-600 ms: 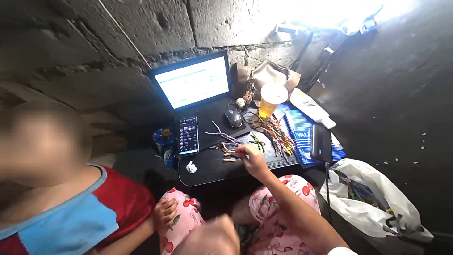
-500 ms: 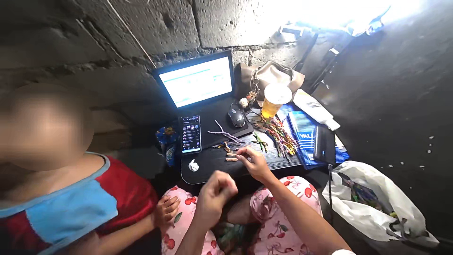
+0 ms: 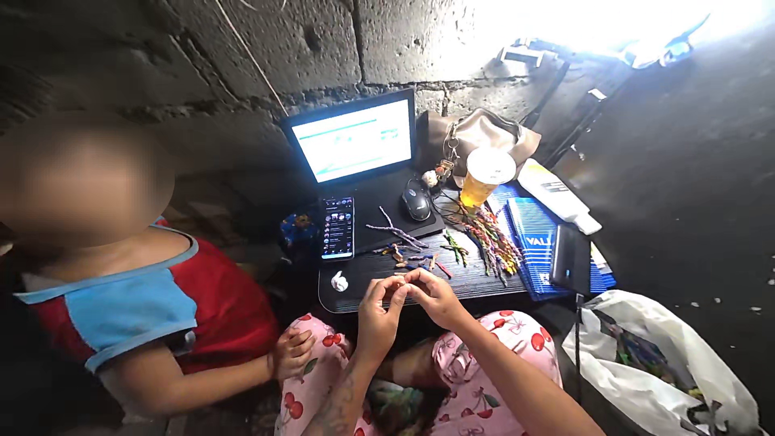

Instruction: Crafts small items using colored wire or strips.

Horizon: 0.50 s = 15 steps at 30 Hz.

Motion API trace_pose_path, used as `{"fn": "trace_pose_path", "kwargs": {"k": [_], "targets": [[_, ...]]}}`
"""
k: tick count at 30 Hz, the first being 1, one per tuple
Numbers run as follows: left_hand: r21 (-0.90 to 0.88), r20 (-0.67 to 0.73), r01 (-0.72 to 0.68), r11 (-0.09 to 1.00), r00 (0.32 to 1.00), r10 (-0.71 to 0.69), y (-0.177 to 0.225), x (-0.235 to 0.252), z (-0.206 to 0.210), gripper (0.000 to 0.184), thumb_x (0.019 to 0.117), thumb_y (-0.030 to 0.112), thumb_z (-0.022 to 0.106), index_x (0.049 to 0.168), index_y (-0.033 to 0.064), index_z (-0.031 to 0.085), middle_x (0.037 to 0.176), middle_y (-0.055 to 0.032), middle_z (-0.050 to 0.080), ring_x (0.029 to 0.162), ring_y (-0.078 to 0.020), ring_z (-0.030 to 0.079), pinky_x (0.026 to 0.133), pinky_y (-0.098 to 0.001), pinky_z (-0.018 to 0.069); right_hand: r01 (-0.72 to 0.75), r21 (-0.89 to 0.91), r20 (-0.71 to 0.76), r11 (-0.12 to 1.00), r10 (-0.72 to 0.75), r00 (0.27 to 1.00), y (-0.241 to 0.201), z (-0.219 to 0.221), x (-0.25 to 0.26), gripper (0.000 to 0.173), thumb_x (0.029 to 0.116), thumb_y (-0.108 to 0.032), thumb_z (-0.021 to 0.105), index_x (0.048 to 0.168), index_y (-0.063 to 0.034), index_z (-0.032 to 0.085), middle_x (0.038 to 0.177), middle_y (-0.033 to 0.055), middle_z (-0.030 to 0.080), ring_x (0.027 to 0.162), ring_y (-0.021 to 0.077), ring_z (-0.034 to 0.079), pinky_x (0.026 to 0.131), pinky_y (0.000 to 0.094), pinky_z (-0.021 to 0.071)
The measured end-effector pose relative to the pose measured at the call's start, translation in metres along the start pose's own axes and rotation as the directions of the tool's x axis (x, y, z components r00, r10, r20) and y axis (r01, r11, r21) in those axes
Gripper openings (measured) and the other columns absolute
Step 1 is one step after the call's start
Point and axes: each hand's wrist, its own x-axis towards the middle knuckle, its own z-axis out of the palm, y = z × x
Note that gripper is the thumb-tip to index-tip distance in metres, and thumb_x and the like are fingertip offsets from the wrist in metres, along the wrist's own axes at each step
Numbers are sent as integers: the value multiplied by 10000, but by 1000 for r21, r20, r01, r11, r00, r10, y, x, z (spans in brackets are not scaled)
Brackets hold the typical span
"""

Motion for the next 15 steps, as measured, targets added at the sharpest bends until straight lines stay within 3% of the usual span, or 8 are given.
{"fn": "trace_pose_path", "kwargs": {"k": [5, 11, 15], "targets": [[58, -17, -14, 998, 1000, 15, -2, 2, 1, 197, 994, 127, 603, 1042, -39, 697, 1038, -86, 686, 956, -44, 649, 863, -188, 540, 67, -117, 12, 991, -66, 998, 2, 1, -1, 254, 1011, -160, 586, 1073, 78, 653, 1024, 113, 690, 929, 54, 660, 867, 215, 548], [20, -22, 23, 1000, 999, -23, 1, 4, 3, 283, 996, 85, 569, 1208, -103, 580, 1017, -97, 682, 912, -52, 665, 833, -208, 560, 94, -153, 0, 984, -95, 995, 4, 0, -2, 258, 1003, -181, 577, 1033, 61, 664, 992, 99, 686, 913, 46, 651, 851, 204, 539], [63, 4, 27, 998, 1000, -27, 1, 4, -1, 255, 1003, 94, 539, 1185, -66, 621, 1054, -98, 686, 922, -48, 658, 840, -197, 546, 76, -157, -78, 985, -89, 993, 2, -6, 0, 237, 991, -156, 556, 1005, 55, 662, 953, 63, 670, 884, 16, 624, 836, 195, 524]]}}
